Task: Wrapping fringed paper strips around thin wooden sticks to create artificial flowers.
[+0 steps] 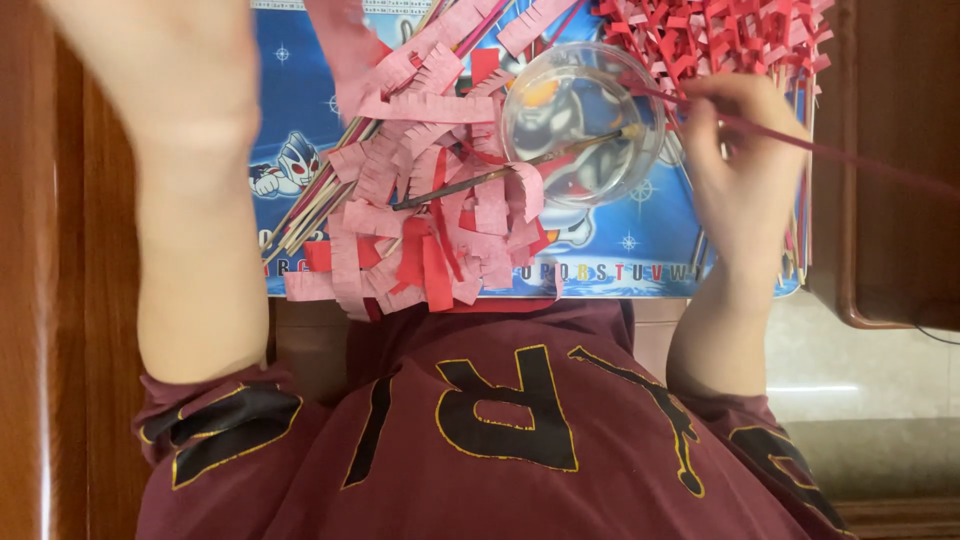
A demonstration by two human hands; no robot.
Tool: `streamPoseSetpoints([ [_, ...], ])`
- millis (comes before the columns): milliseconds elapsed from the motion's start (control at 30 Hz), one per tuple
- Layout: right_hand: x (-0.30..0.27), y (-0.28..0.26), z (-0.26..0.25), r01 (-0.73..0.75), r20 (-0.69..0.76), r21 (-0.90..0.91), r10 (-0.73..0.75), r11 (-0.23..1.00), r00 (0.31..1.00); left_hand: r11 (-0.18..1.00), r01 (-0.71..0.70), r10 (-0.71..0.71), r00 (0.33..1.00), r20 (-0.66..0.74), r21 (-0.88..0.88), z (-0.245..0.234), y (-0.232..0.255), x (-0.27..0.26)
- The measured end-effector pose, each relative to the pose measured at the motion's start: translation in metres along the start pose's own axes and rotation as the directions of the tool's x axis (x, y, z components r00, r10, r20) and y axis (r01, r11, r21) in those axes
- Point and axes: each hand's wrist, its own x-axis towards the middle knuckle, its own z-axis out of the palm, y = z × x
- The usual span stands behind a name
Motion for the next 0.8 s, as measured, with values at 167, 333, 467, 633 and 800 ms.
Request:
streamPoseSetpoints([
  [167,0.0,-0.027,-0.006,-0.017,-0.023,0.065,0.018,0.998,1.0,0.998,0.057,-0.057,0.997,-0.05,-0.007,-0.013,-0.009,-0.007],
  [333,0.0,-0.025,-0.005,0.029,-0.011,0.003,-0.029,1.0,1.0,0.995,0.099,-0.1,0.99,-0.099,-0.024,-0.021,-0.02,-0.008],
  [467,-0.005,-0.038,-0.004,0.018,-0.035,0.124,-0.014,0.992,0.999,0.985,0.17,-0.173,0.976,-0.133,-0.037,-0.029,-0.022,-0.024],
  [633,-0.005,-0.045,0.006,0.026,-0.098,0.18,-0.008,0.983,0.995,0.979,0.196,-0.204,0.964,-0.172,-0.059,-0.035,-0.024,-0.019],
  [800,0.006,-0.048,0.048,0.005,0.132,0.293,-0.046,0.956,0.99,0.968,0.18,-0.21,0.961,-0.177,-0.172,0.001,-0.002,0.002],
])
